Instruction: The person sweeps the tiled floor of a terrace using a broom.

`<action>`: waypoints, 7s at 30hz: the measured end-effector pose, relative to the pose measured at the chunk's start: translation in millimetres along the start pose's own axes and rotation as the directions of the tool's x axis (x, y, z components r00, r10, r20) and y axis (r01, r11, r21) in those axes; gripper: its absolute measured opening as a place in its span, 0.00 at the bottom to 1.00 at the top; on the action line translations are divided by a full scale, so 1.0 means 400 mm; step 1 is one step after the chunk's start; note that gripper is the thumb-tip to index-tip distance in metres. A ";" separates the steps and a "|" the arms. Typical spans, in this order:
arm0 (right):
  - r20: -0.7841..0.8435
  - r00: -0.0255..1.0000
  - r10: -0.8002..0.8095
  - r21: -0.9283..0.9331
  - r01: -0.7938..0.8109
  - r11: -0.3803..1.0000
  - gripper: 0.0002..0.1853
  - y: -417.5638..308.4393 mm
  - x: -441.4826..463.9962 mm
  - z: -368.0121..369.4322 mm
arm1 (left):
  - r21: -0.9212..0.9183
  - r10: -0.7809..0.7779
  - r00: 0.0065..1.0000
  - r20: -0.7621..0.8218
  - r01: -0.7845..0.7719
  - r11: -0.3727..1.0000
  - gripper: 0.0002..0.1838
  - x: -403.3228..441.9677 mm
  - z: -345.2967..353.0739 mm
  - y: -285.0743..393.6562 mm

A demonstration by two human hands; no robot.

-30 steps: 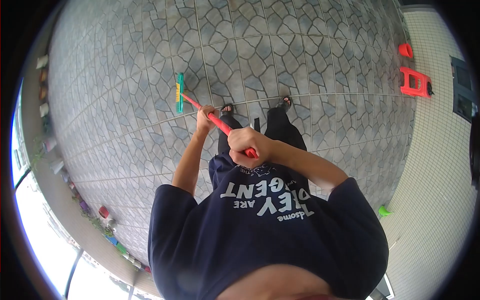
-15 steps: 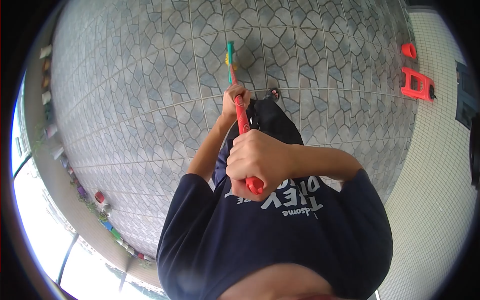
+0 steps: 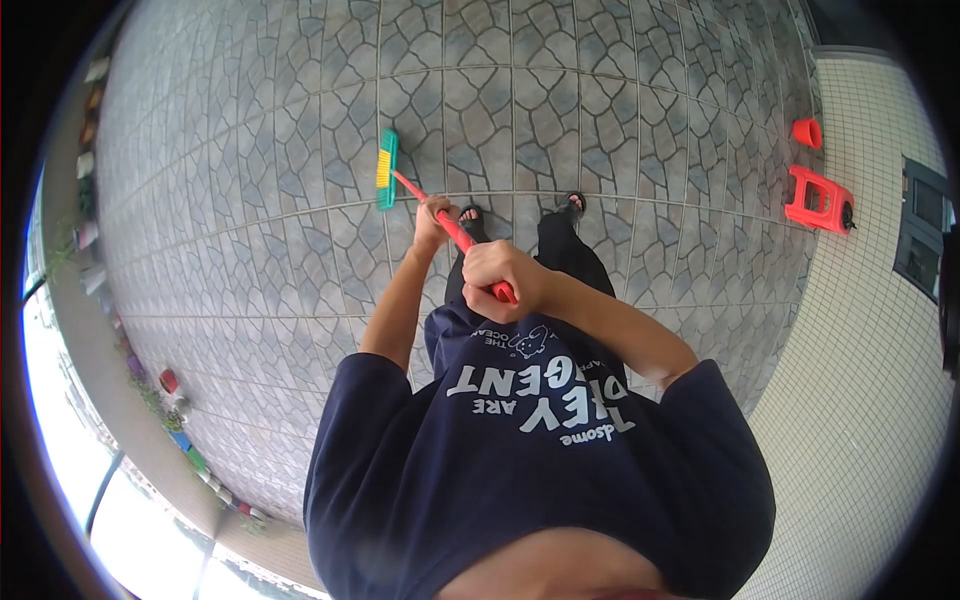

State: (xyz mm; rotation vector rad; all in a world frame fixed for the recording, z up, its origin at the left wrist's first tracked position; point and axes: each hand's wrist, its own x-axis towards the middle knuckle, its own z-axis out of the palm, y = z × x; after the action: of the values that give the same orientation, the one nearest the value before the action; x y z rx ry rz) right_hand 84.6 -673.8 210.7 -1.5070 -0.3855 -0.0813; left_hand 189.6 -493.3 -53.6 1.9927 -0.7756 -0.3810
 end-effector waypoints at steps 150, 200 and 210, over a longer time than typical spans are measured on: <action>-0.706 0.548 -0.449 -0.556 -0.035 0.831 0.24 -1.073 -1.980 -1.627 | -0.543 0.619 -0.021 0.785 -0.505 0.671 0.23 0.510 2.450 1.951; -0.597 0.796 -0.103 -0.513 -0.280 0.811 0.11 -0.372 -1.597 -1.931 | -0.688 0.764 0.519 0.383 -0.392 0.610 0.17 0.835 2.554 1.520; -0.592 0.746 -0.304 -0.482 -0.025 0.876 0.10 -0.723 -1.437 -1.778 | -0.618 0.532 0.724 0.439 -0.186 0.764 0.14 0.728 2.129 1.716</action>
State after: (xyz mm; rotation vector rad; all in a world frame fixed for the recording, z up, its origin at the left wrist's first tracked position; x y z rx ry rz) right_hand -396.7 -1498.0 304.5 -1.7985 0.1107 -0.8691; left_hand -309.5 -1496.7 104.8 1.1205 -1.2820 -0.8994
